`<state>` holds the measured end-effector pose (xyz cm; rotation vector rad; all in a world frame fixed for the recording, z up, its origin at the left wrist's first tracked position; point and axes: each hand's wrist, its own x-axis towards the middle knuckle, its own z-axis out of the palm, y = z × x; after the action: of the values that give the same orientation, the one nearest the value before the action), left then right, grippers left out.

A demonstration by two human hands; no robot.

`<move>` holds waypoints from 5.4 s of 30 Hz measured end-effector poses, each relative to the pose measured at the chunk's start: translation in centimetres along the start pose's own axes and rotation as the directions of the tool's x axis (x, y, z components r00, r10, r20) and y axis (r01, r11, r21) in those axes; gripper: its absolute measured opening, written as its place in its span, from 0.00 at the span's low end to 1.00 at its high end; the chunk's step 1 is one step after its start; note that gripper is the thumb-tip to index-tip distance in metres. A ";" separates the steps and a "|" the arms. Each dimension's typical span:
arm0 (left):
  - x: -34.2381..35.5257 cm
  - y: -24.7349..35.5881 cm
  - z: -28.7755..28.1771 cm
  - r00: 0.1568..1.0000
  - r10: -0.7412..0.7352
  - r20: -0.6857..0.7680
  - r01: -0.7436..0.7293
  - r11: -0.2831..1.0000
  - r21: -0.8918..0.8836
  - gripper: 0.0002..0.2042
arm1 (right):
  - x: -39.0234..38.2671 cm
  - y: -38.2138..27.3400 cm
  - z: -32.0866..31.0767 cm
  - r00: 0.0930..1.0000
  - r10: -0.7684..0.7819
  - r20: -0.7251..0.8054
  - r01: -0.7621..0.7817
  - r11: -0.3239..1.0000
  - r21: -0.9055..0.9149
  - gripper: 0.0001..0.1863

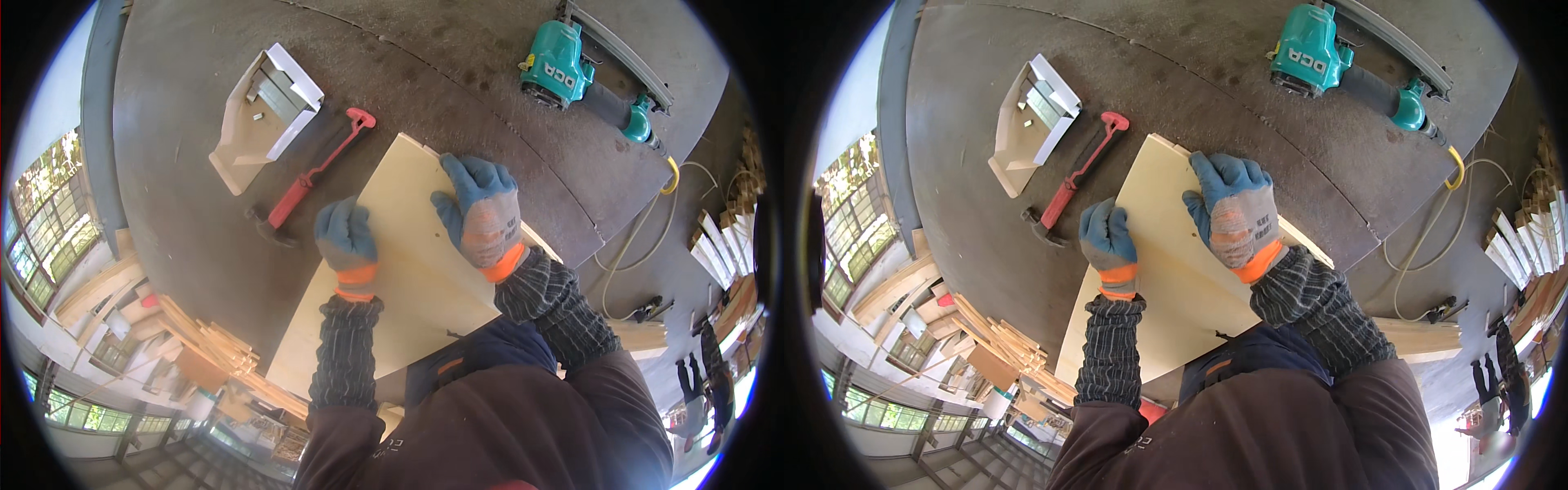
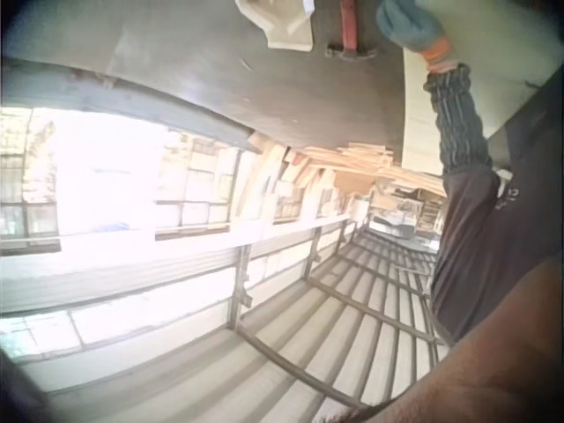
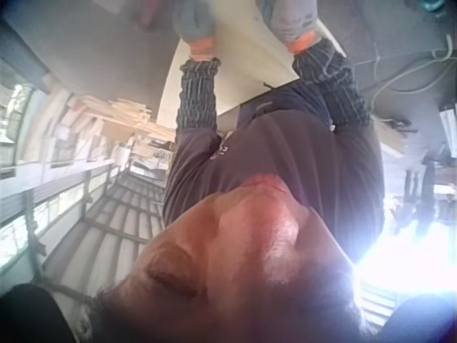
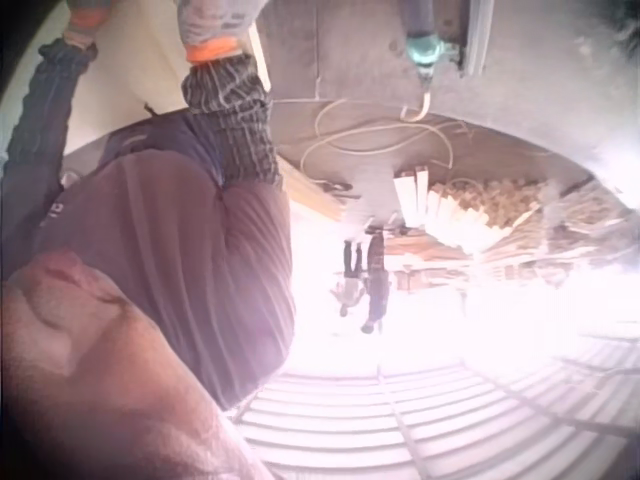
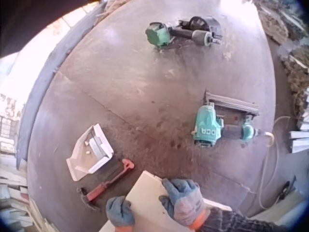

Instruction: Using a pneumatic nail gun to fasten wood pieces during assembly.

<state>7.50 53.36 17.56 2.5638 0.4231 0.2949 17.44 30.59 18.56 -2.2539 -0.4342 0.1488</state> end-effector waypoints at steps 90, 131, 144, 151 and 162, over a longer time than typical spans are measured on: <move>-0.1 0.0 -0.1 0.997 -0.050 -0.057 0.041 0.987 -0.153 0.07 | 4.1 -0.2 -0.3 0.940 0.104 0.324 -0.133 0.989 0.071 0.22; -1.7 -1.2 0.6 0.960 0.011 -0.279 -0.028 0.998 -0.058 0.05 | 4.2 -7.4 -10.4 0.610 0.235 0.757 -0.639 0.711 0.294 0.26; -3.8 -1.6 1.3 0.962 -0.014 -0.274 -0.009 0.997 -0.083 0.05 | 1.0 -6.5 -8.9 0.685 0.203 0.699 -0.618 0.671 0.410 0.26; -8.2 -4.4 1.3 0.966 0.070 -0.247 -0.075 0.997 -0.012 0.03 | -4.3 -1.8 -8.7 0.713 0.274 0.645 -0.605 0.705 0.369 0.21; -16.8 -9.0 1.5 0.853 -0.233 -0.466 0.057 0.931 -0.362 0.14 | -18.9 -11.4 -4.7 0.741 0.077 0.667 -0.375 0.872 0.316 0.27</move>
<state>-9.78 54.14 9.46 2.0797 0.6902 0.9098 -2.04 27.38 29.58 -1.7456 -0.4099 1.0738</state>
